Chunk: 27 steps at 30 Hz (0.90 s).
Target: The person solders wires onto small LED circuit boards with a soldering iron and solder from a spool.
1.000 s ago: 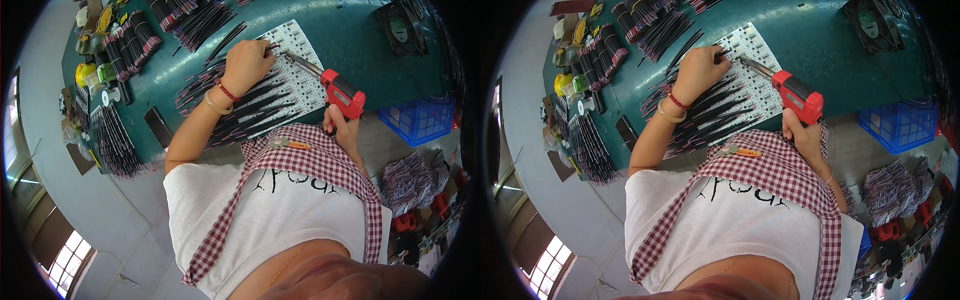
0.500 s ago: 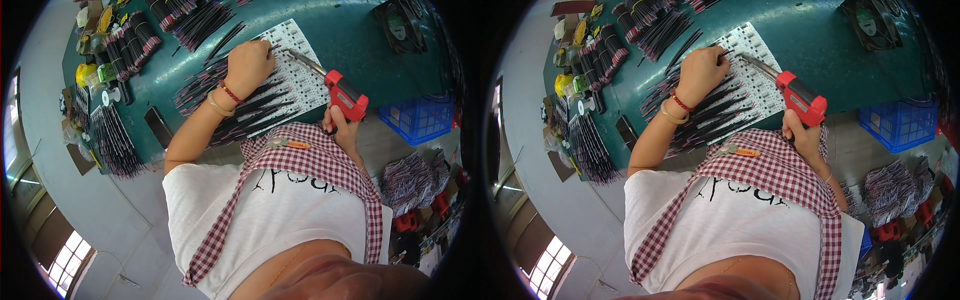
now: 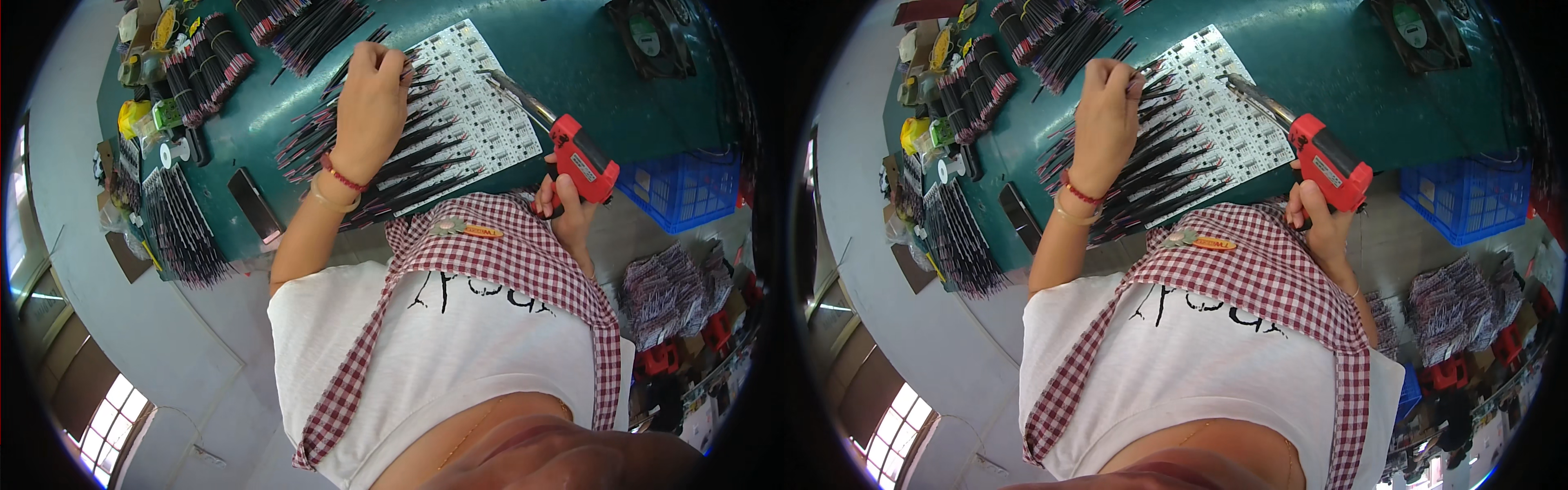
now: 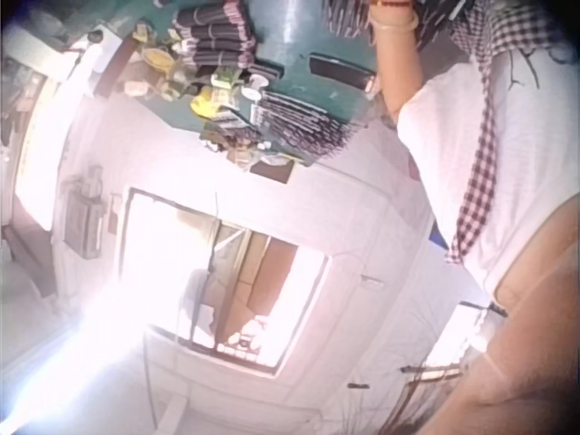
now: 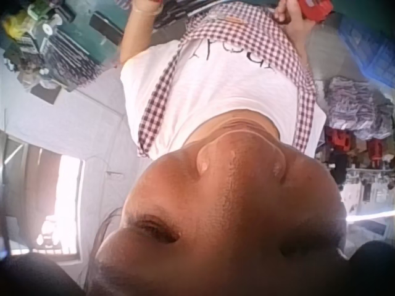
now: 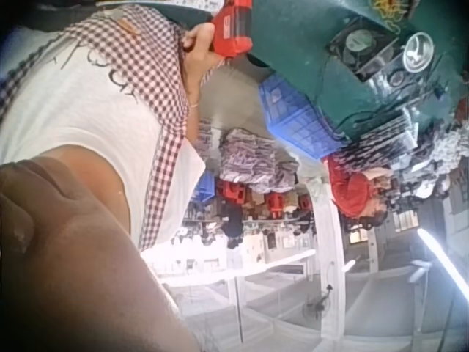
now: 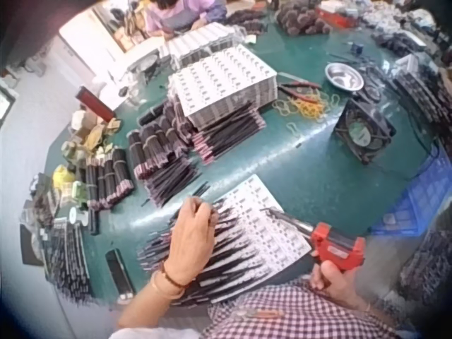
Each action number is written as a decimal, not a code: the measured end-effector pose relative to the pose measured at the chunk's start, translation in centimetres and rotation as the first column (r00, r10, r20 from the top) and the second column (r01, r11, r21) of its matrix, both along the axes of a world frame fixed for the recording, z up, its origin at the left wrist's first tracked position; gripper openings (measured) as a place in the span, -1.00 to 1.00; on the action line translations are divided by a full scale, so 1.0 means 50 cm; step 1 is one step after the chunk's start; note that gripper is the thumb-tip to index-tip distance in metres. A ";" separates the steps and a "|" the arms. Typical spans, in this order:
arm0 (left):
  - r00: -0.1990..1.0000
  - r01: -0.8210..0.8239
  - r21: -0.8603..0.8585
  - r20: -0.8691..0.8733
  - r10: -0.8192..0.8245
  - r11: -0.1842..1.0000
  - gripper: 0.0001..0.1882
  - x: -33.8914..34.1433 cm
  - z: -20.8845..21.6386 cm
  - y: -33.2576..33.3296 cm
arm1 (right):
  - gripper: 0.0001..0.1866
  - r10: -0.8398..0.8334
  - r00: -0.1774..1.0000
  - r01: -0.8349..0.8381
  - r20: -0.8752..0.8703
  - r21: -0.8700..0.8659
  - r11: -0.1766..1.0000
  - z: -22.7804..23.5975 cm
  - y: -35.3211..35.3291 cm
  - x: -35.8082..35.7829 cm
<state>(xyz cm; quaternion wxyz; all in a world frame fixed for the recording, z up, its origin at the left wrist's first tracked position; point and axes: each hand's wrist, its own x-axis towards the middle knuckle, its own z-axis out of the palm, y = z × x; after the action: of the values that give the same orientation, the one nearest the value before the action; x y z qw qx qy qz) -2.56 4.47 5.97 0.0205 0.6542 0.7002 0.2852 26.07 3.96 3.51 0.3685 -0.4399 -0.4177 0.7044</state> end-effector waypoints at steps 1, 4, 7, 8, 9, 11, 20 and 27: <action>1.000 0.000 -0.003 0.004 0.000 1.000 -0.90 0.005 0.006 -0.002 | -0.68 -0.008 1.000 0.008 -0.004 -0.004 1.000 -0.001 -0.001 0.002; 0.986 0.052 -0.128 0.163 -0.030 0.990 -0.86 0.028 0.010 -0.010 | -0.68 0.016 1.000 -0.016 -0.023 -0.012 1.000 -0.001 -0.001 0.006; 0.985 0.068 -0.256 0.173 -0.024 0.964 -0.82 0.034 -0.030 -0.006 | -0.68 0.067 0.998 -0.067 -0.020 0.005 0.998 -0.002 0.000 0.004; 0.988 0.066 -0.348 0.155 -0.012 0.935 -0.80 0.031 -0.034 -0.005 | -0.68 0.070 0.997 -0.070 -0.019 0.004 0.998 -0.003 0.000 0.005; 0.988 0.068 -0.350 0.156 -0.013 0.934 -0.80 0.029 -0.042 -0.003 | -0.68 0.096 0.995 -0.097 -0.015 -0.002 0.995 -0.005 0.000 0.007; 0.988 0.086 -0.352 0.149 -0.035 0.932 -0.83 0.026 -0.060 0.000 | -0.68 0.122 0.992 -0.122 -0.012 -0.011 0.992 -0.008 -0.002 0.009; 0.994 0.045 -0.396 0.107 -0.002 0.917 -0.86 0.029 -0.067 0.019 | -0.76 0.131 0.991 -0.130 0.001 -0.108 0.986 -0.018 0.003 -0.003; 0.995 0.037 -0.410 0.100 0.004 0.911 -0.85 0.025 -0.066 0.025 | -0.79 0.201 0.975 -0.196 0.094 -0.067 0.978 -0.040 -0.001 0.005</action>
<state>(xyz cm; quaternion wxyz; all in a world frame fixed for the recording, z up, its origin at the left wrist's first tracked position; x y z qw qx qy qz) -1.29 5.71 2.65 0.1949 0.6262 0.7371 0.1631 26.32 3.92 1.53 0.2620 -0.4412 -0.4570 0.7265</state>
